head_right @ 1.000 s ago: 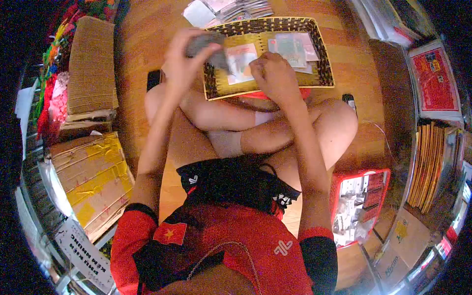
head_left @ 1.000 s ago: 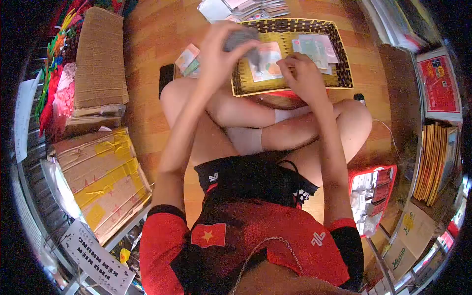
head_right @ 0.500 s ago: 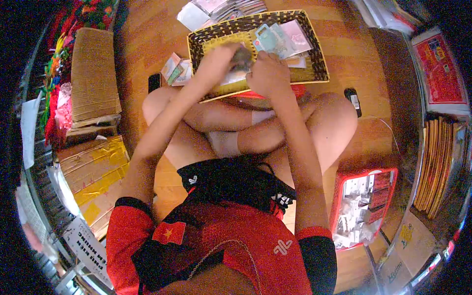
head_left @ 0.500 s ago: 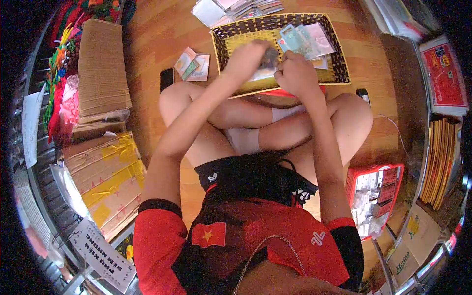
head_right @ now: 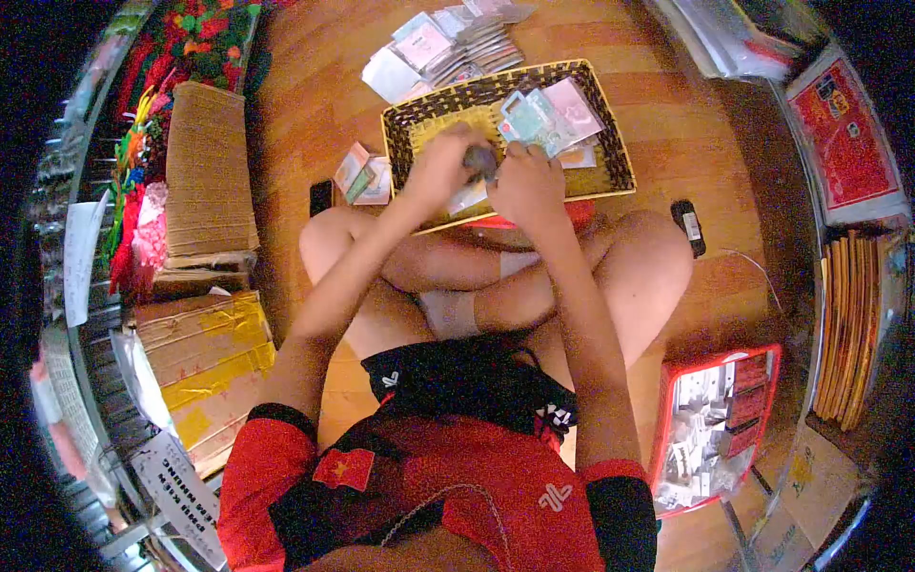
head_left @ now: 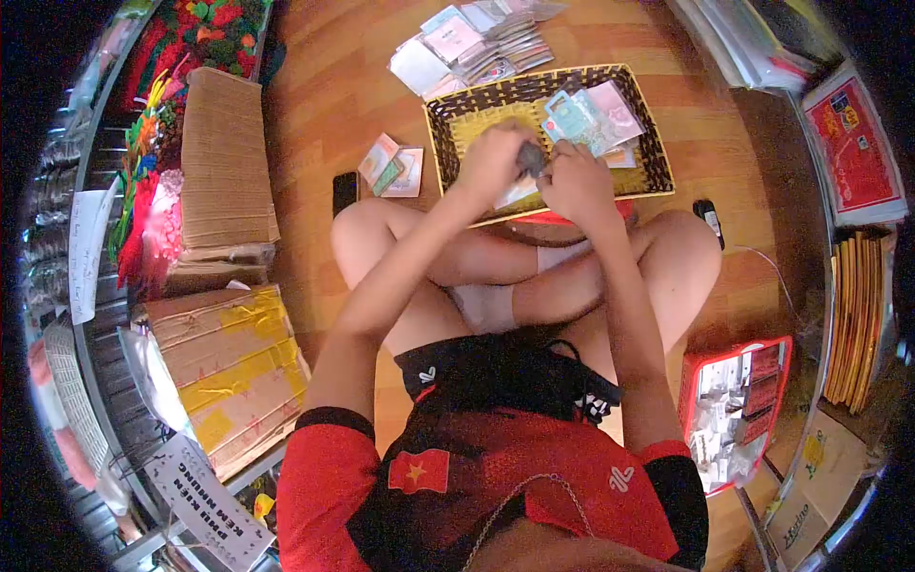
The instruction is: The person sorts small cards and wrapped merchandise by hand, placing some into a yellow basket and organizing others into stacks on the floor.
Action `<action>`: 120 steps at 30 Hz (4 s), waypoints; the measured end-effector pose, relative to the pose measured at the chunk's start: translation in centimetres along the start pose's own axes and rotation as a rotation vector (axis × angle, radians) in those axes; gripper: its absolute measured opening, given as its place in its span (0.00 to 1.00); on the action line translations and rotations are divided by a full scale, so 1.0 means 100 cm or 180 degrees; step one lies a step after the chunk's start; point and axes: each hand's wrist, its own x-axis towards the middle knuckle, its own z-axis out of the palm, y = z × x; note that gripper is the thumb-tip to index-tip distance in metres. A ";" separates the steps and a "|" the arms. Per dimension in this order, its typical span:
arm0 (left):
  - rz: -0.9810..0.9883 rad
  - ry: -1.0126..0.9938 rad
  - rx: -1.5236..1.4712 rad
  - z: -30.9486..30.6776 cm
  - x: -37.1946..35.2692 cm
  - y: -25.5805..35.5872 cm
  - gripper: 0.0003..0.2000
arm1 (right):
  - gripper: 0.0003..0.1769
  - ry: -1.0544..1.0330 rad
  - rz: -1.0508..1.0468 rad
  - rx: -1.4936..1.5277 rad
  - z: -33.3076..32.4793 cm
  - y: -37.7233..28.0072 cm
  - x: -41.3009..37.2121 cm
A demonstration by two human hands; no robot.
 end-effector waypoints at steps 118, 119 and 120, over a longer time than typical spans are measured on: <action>-0.0243 -0.0525 0.0622 -0.011 -0.033 0.019 0.17 | 0.16 0.1612 0.0176 0.0733 0.003 0.007 -0.001; -0.0052 -0.0485 0.0659 -0.008 -0.033 0.025 0.17 | 0.15 0.1587 0.0165 0.0719 0.002 0.005 0.000; -0.0083 -0.0514 0.0616 -0.006 -0.028 0.027 0.17 | 0.15 0.1554 0.0168 0.0699 0.002 0.004 -0.001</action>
